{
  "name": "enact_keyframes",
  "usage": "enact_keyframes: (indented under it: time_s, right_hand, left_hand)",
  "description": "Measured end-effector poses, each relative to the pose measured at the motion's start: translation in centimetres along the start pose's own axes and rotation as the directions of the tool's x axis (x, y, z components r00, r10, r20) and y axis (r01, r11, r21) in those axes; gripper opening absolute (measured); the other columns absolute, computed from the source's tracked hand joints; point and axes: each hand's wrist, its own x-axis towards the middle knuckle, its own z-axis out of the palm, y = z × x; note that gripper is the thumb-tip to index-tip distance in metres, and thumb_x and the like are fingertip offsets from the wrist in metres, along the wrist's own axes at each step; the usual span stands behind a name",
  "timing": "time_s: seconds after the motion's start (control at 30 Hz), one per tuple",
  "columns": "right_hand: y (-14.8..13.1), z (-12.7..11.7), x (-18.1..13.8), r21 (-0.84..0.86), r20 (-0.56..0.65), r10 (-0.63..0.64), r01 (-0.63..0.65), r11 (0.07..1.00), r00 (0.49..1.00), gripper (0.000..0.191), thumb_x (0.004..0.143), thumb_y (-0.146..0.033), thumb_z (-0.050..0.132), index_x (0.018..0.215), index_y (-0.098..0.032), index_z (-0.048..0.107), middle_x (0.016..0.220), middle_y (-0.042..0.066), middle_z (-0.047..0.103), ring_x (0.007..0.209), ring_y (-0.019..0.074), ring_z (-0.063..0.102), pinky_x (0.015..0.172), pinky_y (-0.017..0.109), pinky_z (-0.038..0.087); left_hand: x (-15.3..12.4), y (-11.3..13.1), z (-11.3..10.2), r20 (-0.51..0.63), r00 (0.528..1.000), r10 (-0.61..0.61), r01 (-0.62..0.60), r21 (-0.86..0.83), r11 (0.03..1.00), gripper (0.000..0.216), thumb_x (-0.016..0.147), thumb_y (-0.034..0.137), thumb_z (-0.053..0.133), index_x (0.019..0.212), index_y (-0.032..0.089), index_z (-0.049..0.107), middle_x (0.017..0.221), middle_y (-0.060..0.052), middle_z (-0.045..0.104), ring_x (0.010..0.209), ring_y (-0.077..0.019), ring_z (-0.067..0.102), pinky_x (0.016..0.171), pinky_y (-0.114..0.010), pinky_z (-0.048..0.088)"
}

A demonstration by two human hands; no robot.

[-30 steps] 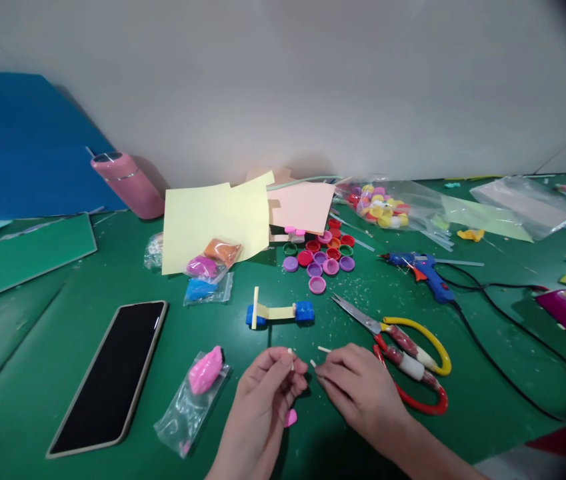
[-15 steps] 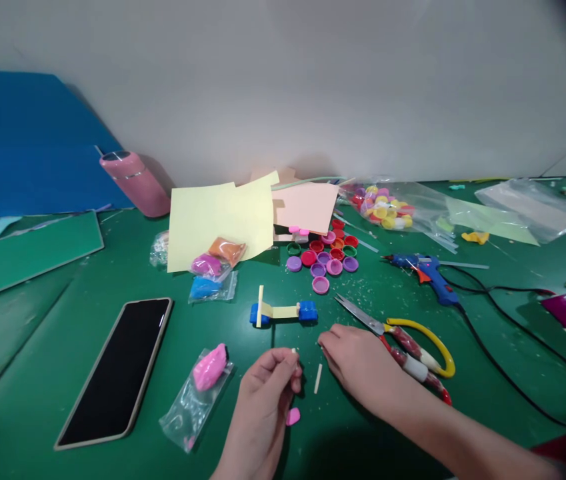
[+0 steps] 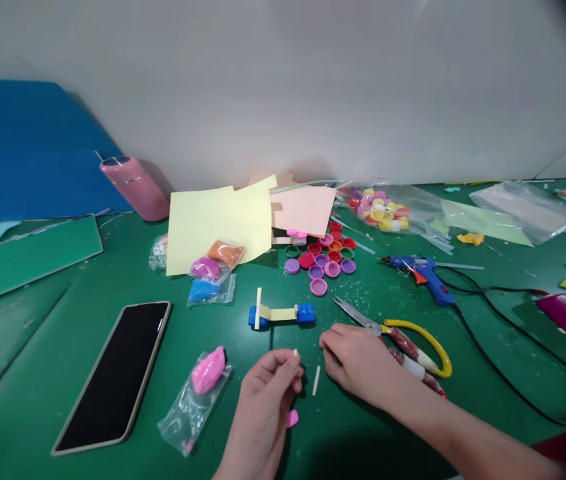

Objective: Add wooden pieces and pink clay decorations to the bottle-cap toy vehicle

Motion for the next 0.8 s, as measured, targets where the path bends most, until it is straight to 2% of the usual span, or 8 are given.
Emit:
enact_keyframes:
  time_s: [0.17, 0.3, 0.4, 0.47, 0.57, 0.67, 0.8]
  right_hand:
    - [0.2, 0.6, -0.2, 0.317, -0.102, 0.067, -0.031, 0.948, 0.992, 0.009, 0.072, -0.009, 0.050, 0.072, -0.015, 0.057, 0.068, 0.002, 0.059, 0.060, 0.0126, 0.055, 0.056, 0.022, 0.042]
    - [-1.1, 0.8, -0.3, 0.584, -0.106, 0.132, -0.045, 0.810, 0.986, 0.005, 0.077, -0.016, 0.048, 0.077, -0.016, 0.054, 0.063, -0.001, 0.059, 0.055, 0.0082, 0.056, 0.050, 0.015, 0.045]
    - [-2.1, 1.0, -0.5, 0.691, -0.110, 0.182, -0.057, 0.720, 0.977, 0.006, 0.079, -0.018, 0.047, 0.077, -0.016, 0.052, 0.059, -0.002, 0.058, 0.052, 0.0078, 0.056, 0.049, 0.015, 0.045]
    - [-2.4, 1.2, -0.6, 0.769, -0.124, 0.231, -0.054, 0.637, 0.965, 0.004, 0.077, -0.018, 0.049, 0.075, -0.016, 0.052, 0.058, -0.003, 0.056, 0.051, 0.0078, 0.055, 0.049, 0.017, 0.045]
    - [-2.5, 1.3, -0.9, 0.899, -0.126, 0.280, -0.010, 0.439, 0.952, 0.004, 0.075, -0.018, 0.055, 0.072, -0.016, 0.053, 0.055, -0.004, 0.054, 0.049, 0.0078, 0.053, 0.049, 0.018, 0.043]
    - [-2.3, 1.4, -1.2, 0.959, -0.111, 0.249, 0.038, 0.282, 0.962, 0.007, 0.076, -0.022, 0.058, 0.073, -0.016, 0.054, 0.056, -0.004, 0.054, 0.050, 0.0081, 0.052, 0.050, 0.020, 0.042]
    - [-2.4, 1.3, -1.4, 0.988, -0.066, 0.207, 0.035, 0.149, 0.976, 0.009, 0.076, -0.025, 0.060, 0.076, -0.018, 0.054, 0.054, -0.005, 0.053, 0.049, 0.0083, 0.054, 0.051, 0.020, 0.044]
  left_hand:
    - [-0.1, -0.1, 0.3, -0.006, 1.000, -0.016, 0.016, 0.011, 1.000, 0.009, 0.070, 0.020, 0.065, 0.065, 0.014, 0.061, 0.055, 0.002, 0.056, 0.052, -0.0069, 0.046, 0.052, -0.016, 0.037]
    - [-0.3, 0.1, 0.9, 0.048, 0.997, -0.057, 0.060, -0.051, 0.997, 0.008, 0.070, 0.020, 0.065, 0.067, 0.013, 0.063, 0.064, -0.002, 0.061, 0.061, -0.0094, 0.053, 0.061, -0.020, 0.042]
    - [-0.5, 0.3, 1.3, 0.080, 0.995, -0.066, 0.072, -0.069, 0.995, 0.009, 0.071, 0.019, 0.065, 0.066, 0.012, 0.063, 0.065, -0.003, 0.061, 0.062, -0.0103, 0.055, 0.063, -0.021, 0.044]
    - [-0.7, 0.5, 1.4, 0.084, 0.995, -0.060, 0.065, -0.057, 0.996, 0.009, 0.071, 0.018, 0.065, 0.065, 0.012, 0.063, 0.062, -0.002, 0.060, 0.059, -0.0097, 0.054, 0.061, -0.021, 0.044]
    - [-1.0, 0.7, 1.6, 0.092, 0.993, -0.071, 0.075, -0.041, 0.996, 0.009, 0.072, 0.019, 0.063, 0.065, 0.013, 0.062, 0.058, -0.001, 0.059, 0.056, -0.0092, 0.053, 0.059, -0.019, 0.043]
    - [-1.3, 0.9, 1.8, 0.108, 0.990, -0.089, 0.094, -0.045, 0.995, 0.009, 0.071, 0.019, 0.064, 0.065, 0.012, 0.063, 0.057, -0.001, 0.059, 0.057, -0.0101, 0.054, 0.058, -0.020, 0.043]
    - [-1.6, 1.2, 2.0, 0.119, 0.989, -0.085, 0.092, -0.051, 0.994, 0.007, 0.068, 0.017, 0.066, 0.063, 0.012, 0.063, 0.055, -0.001, 0.059, 0.056, -0.0102, 0.052, 0.057, -0.020, 0.041]
